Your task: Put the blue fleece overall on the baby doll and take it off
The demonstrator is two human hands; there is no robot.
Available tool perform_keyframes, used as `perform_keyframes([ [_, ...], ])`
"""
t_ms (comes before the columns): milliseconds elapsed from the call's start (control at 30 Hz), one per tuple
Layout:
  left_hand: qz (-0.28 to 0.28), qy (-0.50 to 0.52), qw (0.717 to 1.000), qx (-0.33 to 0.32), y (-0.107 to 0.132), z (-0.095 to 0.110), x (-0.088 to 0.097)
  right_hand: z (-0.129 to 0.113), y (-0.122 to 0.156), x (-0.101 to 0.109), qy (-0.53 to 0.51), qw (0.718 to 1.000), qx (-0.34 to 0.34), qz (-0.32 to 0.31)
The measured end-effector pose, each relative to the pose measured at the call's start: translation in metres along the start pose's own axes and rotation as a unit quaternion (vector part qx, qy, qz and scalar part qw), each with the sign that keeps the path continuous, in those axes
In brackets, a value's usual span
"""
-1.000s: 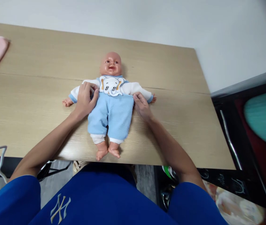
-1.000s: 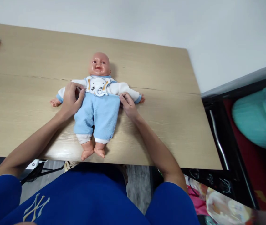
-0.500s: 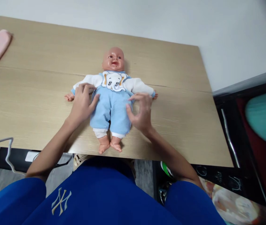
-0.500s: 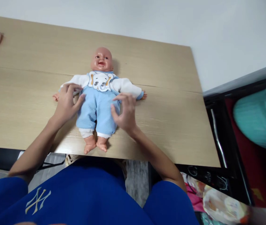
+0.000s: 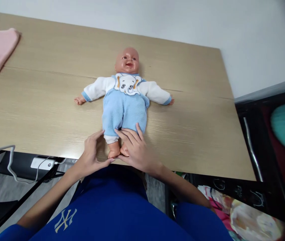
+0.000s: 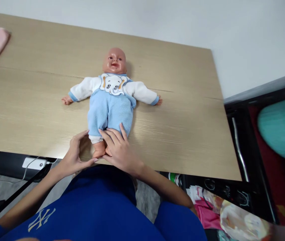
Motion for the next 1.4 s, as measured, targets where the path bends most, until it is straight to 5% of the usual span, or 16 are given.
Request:
perform_keyframes([
  [533, 0.06, -0.123, 0.989, -0.065, -0.021, 0.021, 0.026, -0.013, 0.024, 0.026, 0.021, 0.984, -0.004, 0.179],
  [633, 0.104, -0.126, 0.983, -0.085, -0.048, 0.035, 0.04, 0.021, 0.029, 0.059, -0.027, 0.977, -0.049, 0.208],
  [733, 0.115, -0.12, 0.981, -0.102, -0.09, 0.051, 0.043, 0.085, 0.033, 0.097, -0.006, 0.962, -0.112, 0.249],
  [900, 0.065, -0.127, 0.981, -0.133, -0.181, 0.066, 0.018, 0.221, 0.025, 0.122, 0.057, 0.941, -0.21, 0.257],
  [1033, -0.01, -0.131, 0.977, -0.166, -0.256, 0.062, -0.024, 0.284, 0.001, 0.115, 0.042, 0.958, -0.197, 0.204],
  [1133, -0.061, -0.145, 0.969, -0.189, -0.296, 0.061, -0.06, 0.292, -0.013, 0.122, 0.001, 0.964, -0.177, 0.197],
  [1233, -0.087, -0.179, 0.964, -0.177, -0.318, 0.063, -0.085, 0.274, -0.02, 0.143, -0.041, 0.953, -0.147, 0.262],
  [1400, -0.044, -0.21, 0.965, -0.148, -0.324, 0.067, -0.083, 0.249, -0.03, 0.127, -0.183, 0.93, -0.097, 0.305],
])
Point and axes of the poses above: each hand's wrist, its own y-axis away from the middle knuckle, its own x-axis out of the back of the hand, z = x × y, the point moved 10 cm from there along -y, towards the middle knuckle
